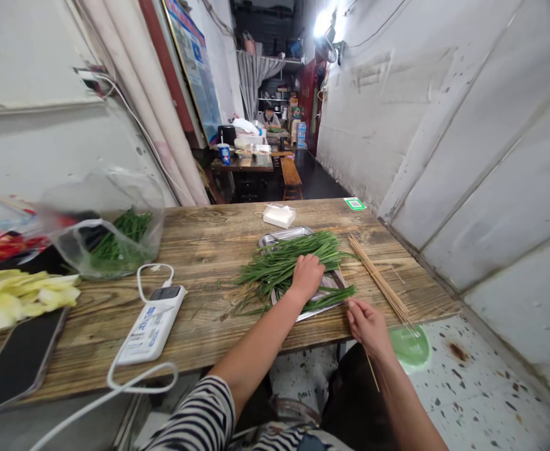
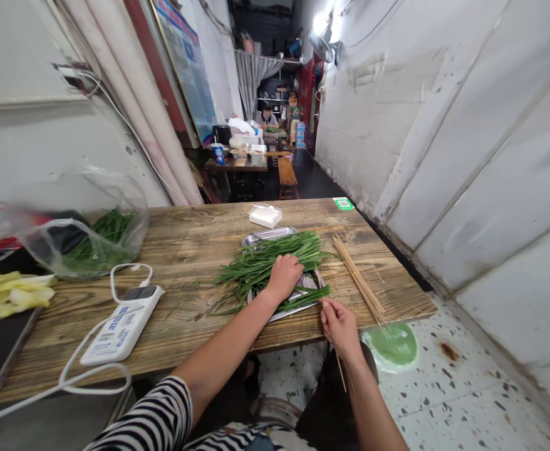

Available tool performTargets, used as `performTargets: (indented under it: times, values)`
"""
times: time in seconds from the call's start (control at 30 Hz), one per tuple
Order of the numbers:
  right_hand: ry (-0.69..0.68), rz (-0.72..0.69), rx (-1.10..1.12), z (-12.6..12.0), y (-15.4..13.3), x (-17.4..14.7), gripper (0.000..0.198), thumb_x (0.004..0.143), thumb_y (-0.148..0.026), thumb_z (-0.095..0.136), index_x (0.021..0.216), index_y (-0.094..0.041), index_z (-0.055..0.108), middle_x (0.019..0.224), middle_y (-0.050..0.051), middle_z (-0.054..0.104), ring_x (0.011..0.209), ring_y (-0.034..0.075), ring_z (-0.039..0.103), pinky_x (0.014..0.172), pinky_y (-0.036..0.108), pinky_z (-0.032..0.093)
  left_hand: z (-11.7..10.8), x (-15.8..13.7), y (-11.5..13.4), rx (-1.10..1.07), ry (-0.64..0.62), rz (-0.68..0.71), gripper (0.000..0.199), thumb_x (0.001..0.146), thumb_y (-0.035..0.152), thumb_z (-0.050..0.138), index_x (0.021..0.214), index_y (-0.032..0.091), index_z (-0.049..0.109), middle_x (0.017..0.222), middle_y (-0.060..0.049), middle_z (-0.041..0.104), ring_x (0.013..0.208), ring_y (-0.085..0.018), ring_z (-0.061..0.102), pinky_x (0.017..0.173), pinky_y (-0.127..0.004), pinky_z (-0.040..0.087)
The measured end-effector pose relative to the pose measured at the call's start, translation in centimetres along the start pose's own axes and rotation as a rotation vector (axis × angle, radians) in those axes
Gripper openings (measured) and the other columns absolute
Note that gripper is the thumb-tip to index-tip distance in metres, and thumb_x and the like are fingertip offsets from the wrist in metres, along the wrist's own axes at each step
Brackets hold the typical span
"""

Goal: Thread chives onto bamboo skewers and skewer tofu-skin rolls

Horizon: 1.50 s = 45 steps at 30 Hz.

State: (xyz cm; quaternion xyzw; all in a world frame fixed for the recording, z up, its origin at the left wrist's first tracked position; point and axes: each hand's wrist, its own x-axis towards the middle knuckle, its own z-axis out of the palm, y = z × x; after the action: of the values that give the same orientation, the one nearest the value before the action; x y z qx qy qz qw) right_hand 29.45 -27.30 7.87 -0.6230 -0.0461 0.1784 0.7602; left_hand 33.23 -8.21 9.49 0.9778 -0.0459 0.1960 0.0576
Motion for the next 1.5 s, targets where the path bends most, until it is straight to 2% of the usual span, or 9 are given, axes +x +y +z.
performTargets:
  times: [0.17,0.33,0.43,0.53,0.73,1.5]
  values:
    - [-0.008,-0.004,-0.007,0.1,-0.3,0.0,0.047,0.066,-0.054,0.073,0.091,-0.017,0.060,0.049,-0.010,0.042,0.028,0.001,0.022,0.026,0.014,0.017,-0.7,-0.1,0.0,-0.235,0.059,-0.081,0.018,0.086,0.021,0.053,0.076,0.019,0.069,0.085,-0.006,0.066,0.088,-0.020,0.055,0.079,-0.034,0.037]
    - [-0.011,0.012,-0.014,0.3,-0.6,-0.2,0.050,0.063,-0.056,0.073,0.090,-0.016,0.061,0.047,-0.010,0.042,0.028,0.001,0.022,0.026,0.014,0.016,-0.5,-0.2,0.3,-0.560,0.108,-0.167,0.019,0.083,0.017,0.052,0.093,0.019,0.068,0.087,-0.003,0.071,0.080,-0.016,0.063,0.078,-0.028,0.046]
    - [-0.011,0.009,-0.007,0.3,-0.6,-0.2,0.050,0.064,-0.056,0.073,0.091,-0.016,0.061,0.047,-0.010,0.043,0.028,0.001,0.023,0.026,0.014,0.016,-0.1,-0.2,0.4,-0.680,0.123,-0.184,0.022,0.083,0.017,0.053,0.098,0.017,0.069,0.097,-0.005,0.072,0.088,-0.017,0.066,0.082,-0.028,0.049]
    - [-0.015,0.008,-0.006,0.2,-0.4,-0.1,0.049,0.065,-0.055,0.073,0.092,-0.016,0.061,0.048,-0.010,0.043,0.028,0.001,0.023,0.026,0.014,0.016,-0.1,-0.1,0.4,-0.744,0.129,-0.183,0.020,0.084,0.020,0.054,0.092,0.018,0.072,0.096,-0.004,0.073,0.089,-0.018,0.067,0.084,-0.029,0.050]
    - [-0.013,0.007,-0.003,0.2,-0.3,-0.1,0.048,0.066,-0.053,0.073,0.093,-0.015,0.061,0.047,-0.010,0.042,0.028,0.001,0.024,0.027,0.014,0.016,-0.6,-0.2,0.6,-0.794,0.163,-0.177,0.021,0.084,0.023,0.055,0.093,0.018,0.074,0.097,-0.005,0.073,0.091,-0.019,0.068,0.085,-0.030,0.051]
    - [-0.015,0.010,-0.014,0.2,-0.4,-0.2,0.048,0.065,-0.055,0.073,0.090,-0.016,0.062,0.047,-0.010,0.042,0.028,0.001,0.023,0.025,0.014,0.017,-1.2,-0.4,0.7,-0.822,0.133,-0.158,0.025,0.085,0.021,0.052,0.099,0.017,0.072,0.091,-0.005,0.074,0.089,-0.018,0.069,0.088,-0.031,0.052]
